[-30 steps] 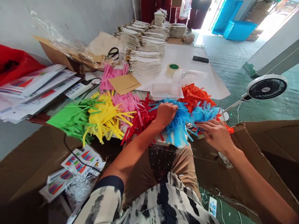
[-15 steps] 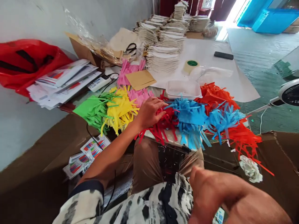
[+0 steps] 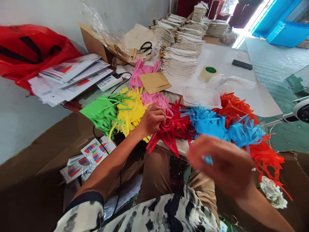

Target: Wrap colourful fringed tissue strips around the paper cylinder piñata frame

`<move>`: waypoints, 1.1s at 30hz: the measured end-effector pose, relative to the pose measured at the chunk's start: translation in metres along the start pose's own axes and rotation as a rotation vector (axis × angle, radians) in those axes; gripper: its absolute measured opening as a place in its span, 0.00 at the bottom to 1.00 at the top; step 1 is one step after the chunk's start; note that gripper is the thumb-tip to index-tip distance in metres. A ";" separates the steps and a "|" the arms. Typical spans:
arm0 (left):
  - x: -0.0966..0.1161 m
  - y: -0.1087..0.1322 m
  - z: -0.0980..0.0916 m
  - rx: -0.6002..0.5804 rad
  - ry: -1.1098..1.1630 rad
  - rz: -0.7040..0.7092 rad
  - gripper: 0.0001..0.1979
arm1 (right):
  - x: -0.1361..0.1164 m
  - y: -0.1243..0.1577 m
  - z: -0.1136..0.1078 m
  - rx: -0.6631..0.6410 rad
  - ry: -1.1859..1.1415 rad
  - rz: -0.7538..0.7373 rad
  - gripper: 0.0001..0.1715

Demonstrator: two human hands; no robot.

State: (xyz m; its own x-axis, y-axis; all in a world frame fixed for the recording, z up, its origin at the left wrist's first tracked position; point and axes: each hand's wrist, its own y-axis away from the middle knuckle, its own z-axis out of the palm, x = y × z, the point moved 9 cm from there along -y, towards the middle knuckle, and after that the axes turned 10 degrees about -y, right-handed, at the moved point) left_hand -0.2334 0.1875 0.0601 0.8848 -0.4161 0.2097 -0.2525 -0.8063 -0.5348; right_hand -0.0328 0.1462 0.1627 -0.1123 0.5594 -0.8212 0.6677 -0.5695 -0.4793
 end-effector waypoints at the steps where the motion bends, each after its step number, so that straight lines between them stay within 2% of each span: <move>1: -0.002 0.001 -0.002 0.014 -0.005 0.001 0.16 | 0.024 -0.014 -0.004 0.056 0.135 0.047 0.09; 2: -0.003 0.003 -0.002 0.021 -0.019 -0.001 0.16 | 0.045 -0.029 -0.009 0.121 0.259 0.053 0.09; 3: -0.006 0.004 -0.002 0.022 -0.041 -0.005 0.16 | 0.070 -0.044 -0.010 0.128 0.377 0.085 0.10; 5: -0.012 0.007 0.001 0.010 -0.099 -0.020 0.15 | 0.120 -0.068 -0.004 0.058 0.581 0.185 0.09; 7: -0.019 0.009 0.003 0.005 -0.162 -0.039 0.15 | 0.157 -0.083 0.004 -0.029 0.695 0.259 0.09; 9: -0.026 0.011 0.003 0.012 -0.211 -0.060 0.15 | 0.179 -0.088 0.010 -0.088 0.739 0.312 0.09; 11: -0.030 0.013 0.002 0.017 -0.234 -0.072 0.16 | 0.188 -0.090 0.012 -0.118 0.732 0.343 0.09; 17: -0.030 0.011 -0.005 0.030 -0.202 -0.095 0.15 | 0.175 -0.095 0.000 -0.102 0.640 0.350 0.08; 22: -0.029 0.010 -0.012 0.054 -0.123 -0.162 0.15 | 0.146 -0.091 -0.007 -0.043 0.586 0.151 0.10; 27: -0.022 0.009 -0.037 0.221 0.095 -0.294 0.15 | 0.130 -0.080 -0.008 0.016 0.427 0.090 0.10; 30: -0.013 0.006 -0.046 0.274 0.136 -0.334 0.09 | 0.124 -0.078 -0.010 0.066 0.377 0.094 0.09; 33: -0.007 0.001 -0.044 0.269 0.087 -0.344 0.02 | 0.120 -0.078 -0.009 0.080 0.354 0.090 0.08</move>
State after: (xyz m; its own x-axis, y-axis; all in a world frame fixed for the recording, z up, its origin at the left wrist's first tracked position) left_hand -0.2574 0.1715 0.0945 0.8602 -0.1863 0.4747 0.1716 -0.7708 -0.6135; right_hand -0.0921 0.2634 0.1045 0.2153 0.6705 -0.7099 0.6023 -0.6634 -0.4440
